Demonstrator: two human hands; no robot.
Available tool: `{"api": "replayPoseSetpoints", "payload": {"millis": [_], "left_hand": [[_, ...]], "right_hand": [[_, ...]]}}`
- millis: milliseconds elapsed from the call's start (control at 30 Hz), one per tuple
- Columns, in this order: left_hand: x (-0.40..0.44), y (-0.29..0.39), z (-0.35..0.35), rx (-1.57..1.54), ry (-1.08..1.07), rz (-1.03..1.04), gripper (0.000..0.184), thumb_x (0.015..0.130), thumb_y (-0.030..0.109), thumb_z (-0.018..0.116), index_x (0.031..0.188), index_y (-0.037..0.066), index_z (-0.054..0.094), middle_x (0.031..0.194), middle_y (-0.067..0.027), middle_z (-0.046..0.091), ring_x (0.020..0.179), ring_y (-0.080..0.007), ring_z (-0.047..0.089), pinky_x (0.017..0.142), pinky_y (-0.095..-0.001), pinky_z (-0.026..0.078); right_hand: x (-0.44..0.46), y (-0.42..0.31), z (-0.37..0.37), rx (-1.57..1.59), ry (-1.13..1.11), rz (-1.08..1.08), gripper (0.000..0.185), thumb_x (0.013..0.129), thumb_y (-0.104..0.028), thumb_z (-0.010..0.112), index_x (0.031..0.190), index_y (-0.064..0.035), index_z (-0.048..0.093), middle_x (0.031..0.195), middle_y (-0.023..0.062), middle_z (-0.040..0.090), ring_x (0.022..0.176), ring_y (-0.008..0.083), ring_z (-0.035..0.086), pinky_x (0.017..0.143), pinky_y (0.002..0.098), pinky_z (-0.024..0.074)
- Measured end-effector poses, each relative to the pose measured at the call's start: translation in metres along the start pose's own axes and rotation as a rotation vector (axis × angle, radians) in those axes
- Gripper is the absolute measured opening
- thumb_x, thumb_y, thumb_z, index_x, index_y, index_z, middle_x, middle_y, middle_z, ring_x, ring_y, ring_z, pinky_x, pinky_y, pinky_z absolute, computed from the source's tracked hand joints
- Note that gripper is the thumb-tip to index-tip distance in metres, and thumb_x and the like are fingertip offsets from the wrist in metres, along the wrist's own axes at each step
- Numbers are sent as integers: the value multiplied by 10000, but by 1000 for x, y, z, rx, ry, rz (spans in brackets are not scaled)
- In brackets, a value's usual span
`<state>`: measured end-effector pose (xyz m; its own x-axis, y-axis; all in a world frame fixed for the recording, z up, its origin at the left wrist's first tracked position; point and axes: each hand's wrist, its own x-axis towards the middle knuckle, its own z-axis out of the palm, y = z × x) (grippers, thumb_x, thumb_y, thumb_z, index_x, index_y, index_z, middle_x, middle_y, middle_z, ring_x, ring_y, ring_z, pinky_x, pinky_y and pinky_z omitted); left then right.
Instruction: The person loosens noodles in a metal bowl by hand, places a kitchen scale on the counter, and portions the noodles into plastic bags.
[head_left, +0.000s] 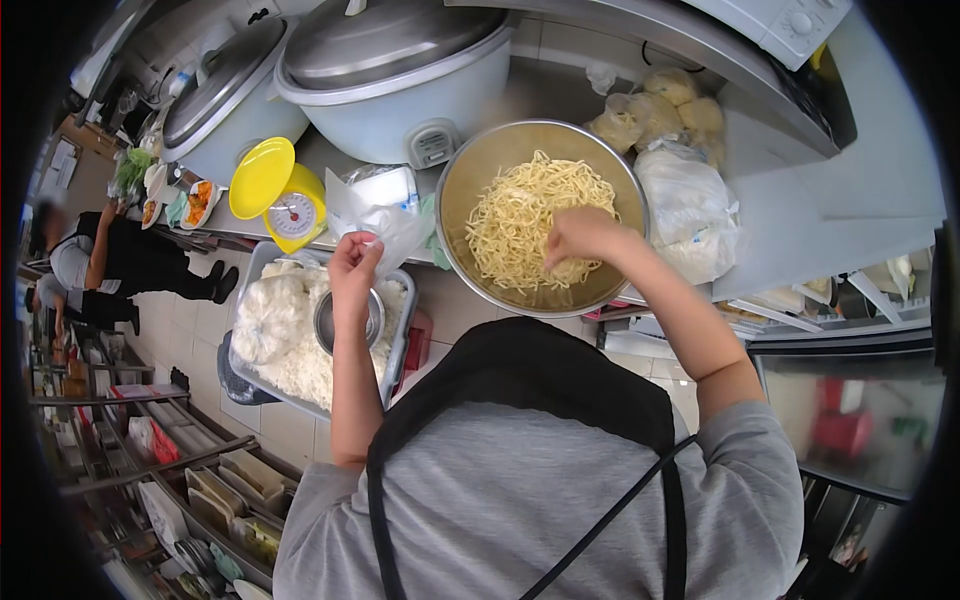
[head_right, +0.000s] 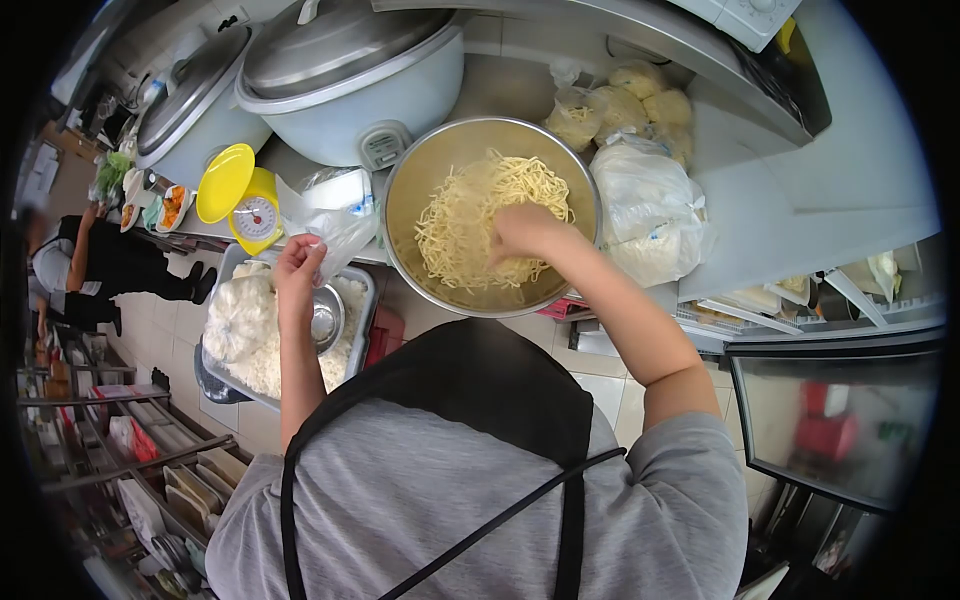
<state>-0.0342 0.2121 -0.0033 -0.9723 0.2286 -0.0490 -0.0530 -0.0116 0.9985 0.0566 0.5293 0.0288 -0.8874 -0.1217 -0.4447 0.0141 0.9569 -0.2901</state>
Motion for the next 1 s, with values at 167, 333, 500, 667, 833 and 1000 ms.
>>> {"api": "replayPoseSetpoints", "payload": {"millis": [167, 333, 500, 667, 833, 1000], "left_hand": [[-1, 0, 9, 317, -131, 58, 338, 688, 128, 684, 1006, 108, 570, 825, -2, 455, 663, -75, 437, 544, -205, 350], [-2, 18, 49, 597, -126, 356, 283, 703, 168, 676, 974, 97, 631, 806, -53, 520, 706, -159, 507, 603, -262, 404], [-6, 3, 98, 306, -460, 212, 209, 792, 222, 617, 843, 23, 653, 735, -66, 542, 706, -142, 509, 625, -249, 391], [-7, 7, 139, 74, -475, -18, 270, 860, 265, 543, 788, 16, 617, 669, 8, 477, 658, -68, 461, 596, -204, 349], [-1, 19, 144, -209, -458, -333, 193, 844, 236, 572, 768, 62, 610, 605, 44, 482, 546, -25, 441, 479, -176, 320], [-4, 24, 149, -409, -546, -347, 116, 786, 101, 627, 876, 32, 603, 723, 14, 581, 588, -31, 509, 491, -159, 372]], "right_hand": [[65, 5, 1, 1, 571, -40, 267, 656, -281, 701, 814, -71, 656, 751, 126, 617, 759, 292, 594, 681, 381, 455], [77, 12, 17, 227, 580, 37, 187, 735, -189, 634, 815, -20, 633, 696, 95, 613, 669, 234, 590, 617, 321, 456], [21, -4, -5, 955, 470, -35, 194, 810, -208, 602, 815, -15, 628, 657, -1, 574, 568, 43, 477, 508, 183, 375], [-5, -21, 17, 1208, 522, -119, 144, 813, -153, 600, 860, -17, 616, 714, -16, 591, 601, 34, 479, 540, 185, 379], [-15, -24, 32, 1078, 611, -92, 212, 686, -171, 713, 714, -28, 560, 614, -3, 536, 577, 69, 474, 542, 243, 397], [-11, -23, 42, 880, 688, -19, 297, 629, -209, 757, 682, -29, 526, 597, 19, 492, 591, 96, 476, 544, 264, 395]]}}
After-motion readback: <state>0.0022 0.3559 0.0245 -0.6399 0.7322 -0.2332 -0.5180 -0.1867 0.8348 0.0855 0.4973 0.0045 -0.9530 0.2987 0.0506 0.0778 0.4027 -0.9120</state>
